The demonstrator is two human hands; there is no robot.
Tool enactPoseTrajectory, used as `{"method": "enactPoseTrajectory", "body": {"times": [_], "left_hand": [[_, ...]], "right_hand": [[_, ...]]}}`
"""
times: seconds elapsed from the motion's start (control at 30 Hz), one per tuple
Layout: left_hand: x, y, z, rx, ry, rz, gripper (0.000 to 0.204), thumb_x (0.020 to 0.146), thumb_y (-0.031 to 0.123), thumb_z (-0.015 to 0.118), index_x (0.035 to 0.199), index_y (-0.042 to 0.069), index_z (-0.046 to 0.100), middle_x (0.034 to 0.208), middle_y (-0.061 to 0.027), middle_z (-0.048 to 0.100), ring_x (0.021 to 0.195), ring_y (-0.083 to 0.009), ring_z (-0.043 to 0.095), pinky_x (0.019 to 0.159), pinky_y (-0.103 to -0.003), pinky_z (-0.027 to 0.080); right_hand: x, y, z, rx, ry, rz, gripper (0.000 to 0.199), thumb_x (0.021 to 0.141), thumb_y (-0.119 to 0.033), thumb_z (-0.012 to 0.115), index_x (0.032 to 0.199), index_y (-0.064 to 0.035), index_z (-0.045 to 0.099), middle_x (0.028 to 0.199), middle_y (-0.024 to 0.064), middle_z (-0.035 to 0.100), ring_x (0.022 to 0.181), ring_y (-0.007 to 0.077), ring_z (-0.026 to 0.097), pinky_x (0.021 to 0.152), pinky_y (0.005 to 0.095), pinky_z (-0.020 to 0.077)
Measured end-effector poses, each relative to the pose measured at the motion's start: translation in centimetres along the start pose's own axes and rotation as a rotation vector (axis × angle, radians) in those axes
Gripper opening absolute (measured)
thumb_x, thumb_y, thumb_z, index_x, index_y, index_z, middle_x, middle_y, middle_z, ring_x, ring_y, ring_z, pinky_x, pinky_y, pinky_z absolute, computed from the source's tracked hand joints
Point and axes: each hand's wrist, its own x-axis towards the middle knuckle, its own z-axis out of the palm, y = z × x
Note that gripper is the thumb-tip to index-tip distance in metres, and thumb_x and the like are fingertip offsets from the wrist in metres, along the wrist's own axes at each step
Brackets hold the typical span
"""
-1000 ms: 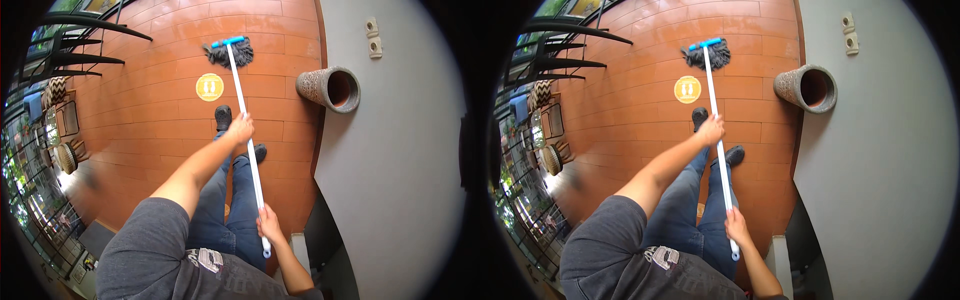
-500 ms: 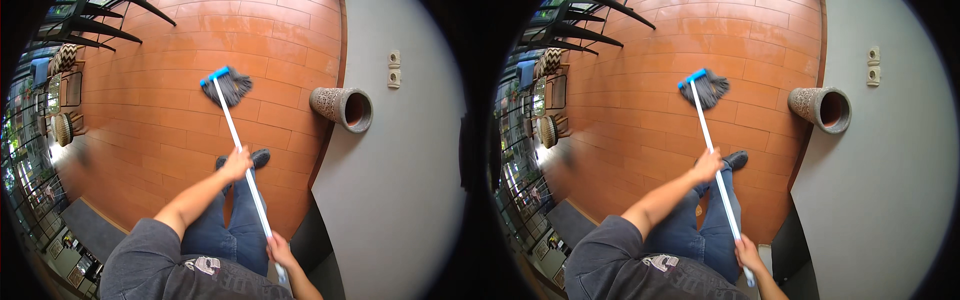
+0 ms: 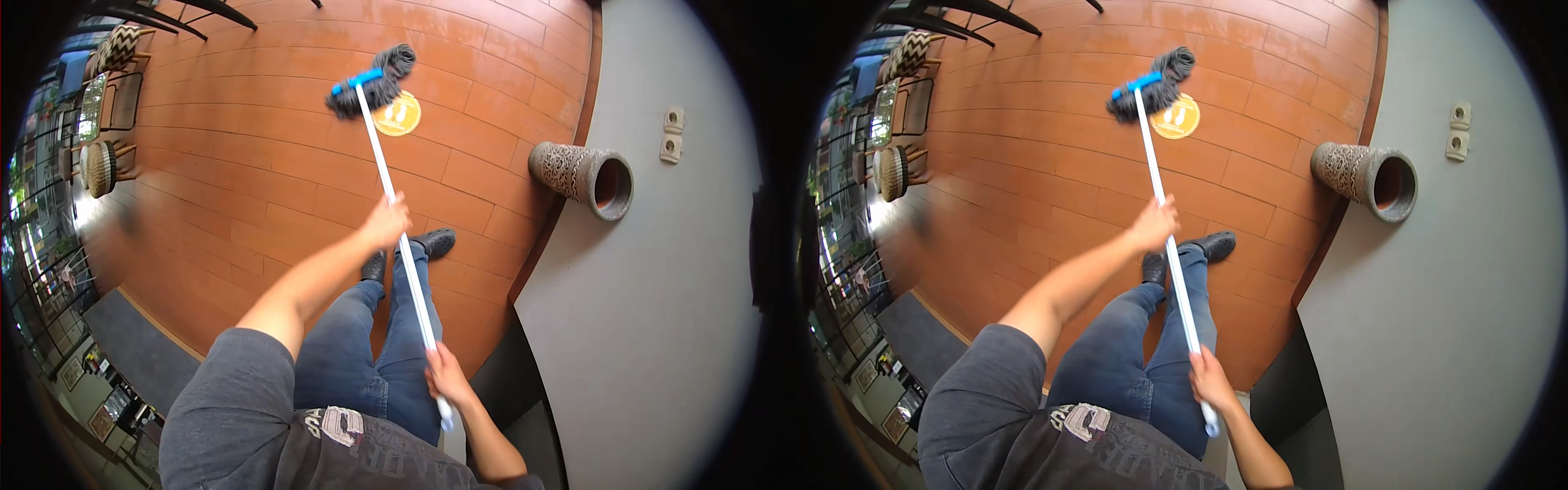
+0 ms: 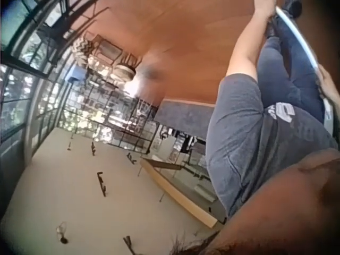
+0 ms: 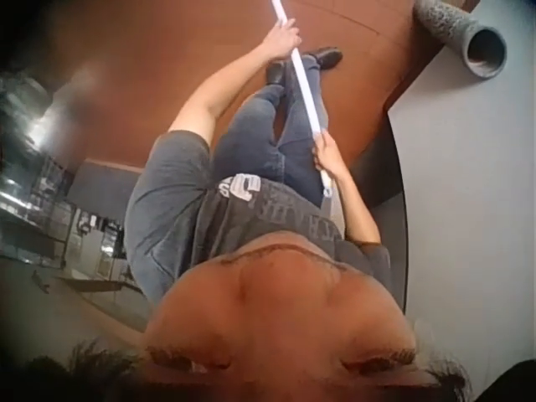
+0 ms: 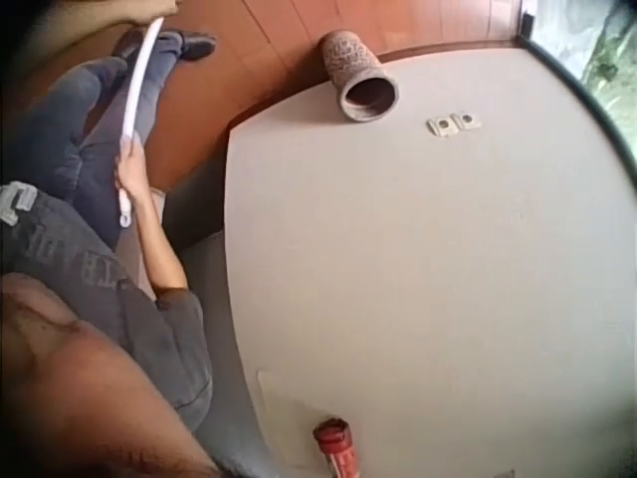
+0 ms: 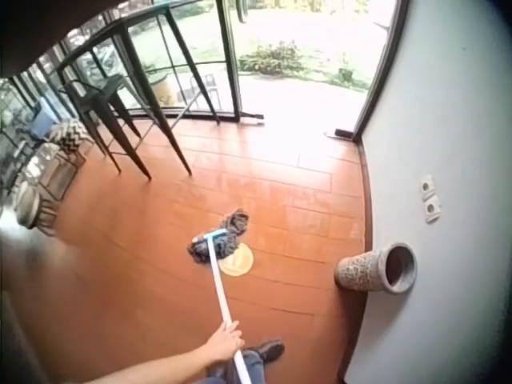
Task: The person is mopping the tiled floor in a cafe seating area using a manual mop.
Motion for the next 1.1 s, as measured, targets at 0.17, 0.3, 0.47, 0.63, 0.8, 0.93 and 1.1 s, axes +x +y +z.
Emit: {"method": "enactPoseTrajectory", "body": {"times": [0.17, 0.3, 0.47, 0.63, 0.8, 0.93, 1.1], "left_hand": [[-6.4, 7.9, 3.0, -0.477, 0.141, -0.074, 0.015, 0.069, 0.01, 0.065, 0.083, 0.014, 0.068, 0.1, -0.0125, 0.06, 0.131, -0.0376, 0.04, 0.11, -0.063, 0.022], [-7.0, 1.6, 6.9, -0.523, 0.546, -0.13, 0.013, 0.067, 0.009, 0.068, 0.079, 0.012, 0.064, 0.104, -0.0109, 0.058, 0.133, -0.0389, 0.036, 0.112, -0.059, 0.022], [-0.9, -5.5, 2.5, -0.267, 0.26, -0.276, 0.011, 0.076, 0.006, 0.06, 0.084, 0.01, 0.066, 0.132, -0.015, 0.051, 0.141, -0.0347, 0.027, 0.115, -0.047, 0.025], [0.0, -2.7, 0.7, -0.214, 0.193, -0.117, 0.014, 0.077, 0.007, 0.06, 0.087, 0.013, 0.069, 0.114, -0.012, 0.057, 0.139, -0.0361, 0.031, 0.113, -0.05, 0.03], [-1.2, 6.4, -0.2, -0.4, 0.264, 0.048, 0.018, 0.072, 0.007, 0.061, 0.087, 0.013, 0.069, 0.098, -0.0088, 0.06, 0.122, -0.0318, 0.046, 0.114, -0.054, 0.025], [-3.4, 9.9, -3.8, -0.444, 0.251, 0.212, 0.013, 0.07, 0.011, 0.063, 0.081, 0.013, 0.069, 0.085, -0.0059, 0.057, 0.101, -0.0261, 0.053, 0.114, -0.053, 0.025], [-0.2, 5.7, -4.0, -0.468, 0.449, 0.059, 0.012, 0.072, 0.01, 0.064, 0.083, 0.012, 0.064, 0.096, -0.0095, 0.053, 0.115, -0.0303, 0.049, 0.113, -0.056, 0.024]], "right_hand": [[-5.7, 4.2, -0.6, 0.081, -0.016, 0.168, 0.02, 0.102, -0.03, 0.042, 0.111, -0.0136, 0.047, 0.057, -0.0014, 0.038, 0.038, 0.0079, 0.035, 0.033, 0.0241, 0.0308], [-2.3, 1.8, 2.0, 0.035, -0.032, -0.012, 0.019, 0.101, -0.028, 0.045, 0.1, -0.0097, 0.05, 0.056, -0.0007, 0.041, 0.036, 0.0081, 0.037, 0.032, 0.0246, 0.0301], [5.4, -1.8, 3.1, 0.176, 0.005, -0.117, 0.024, 0.101, -0.031, 0.046, 0.106, -0.008, 0.05, 0.059, -0.0001, 0.041, 0.038, 0.0067, 0.032, 0.033, 0.0223, 0.0266], [2.5, -0.2, 3.4, 0.293, 0.023, -0.055, 0.021, 0.102, -0.032, 0.045, 0.107, -0.0123, 0.049, 0.059, -0.0007, 0.04, 0.038, 0.0061, 0.033, 0.033, 0.023, 0.0271], [-4.9, 5.0, 0.4, 0.319, 0.086, 0.032, 0.027, 0.102, -0.031, 0.045, 0.122, -0.0132, 0.049, 0.057, 0.0002, 0.039, 0.036, 0.0076, 0.034, 0.032, 0.0239, 0.0284], [-10.3, 8.1, -1.1, 0.241, 0.167, 0.029, 0.027, 0.101, -0.025, 0.047, 0.12, -0.0065, 0.052, 0.057, 0.001, 0.042, 0.036, 0.0094, 0.038, 0.032, 0.024, 0.0308], [-6.1, 4.2, -2.1, 0.128, 0.163, -0.219, 0.031, 0.101, -0.021, 0.045, 0.126, -0.0043, 0.051, 0.054, 0.0014, 0.047, 0.034, 0.0089, 0.04, 0.032, 0.0236, 0.0314]]}}
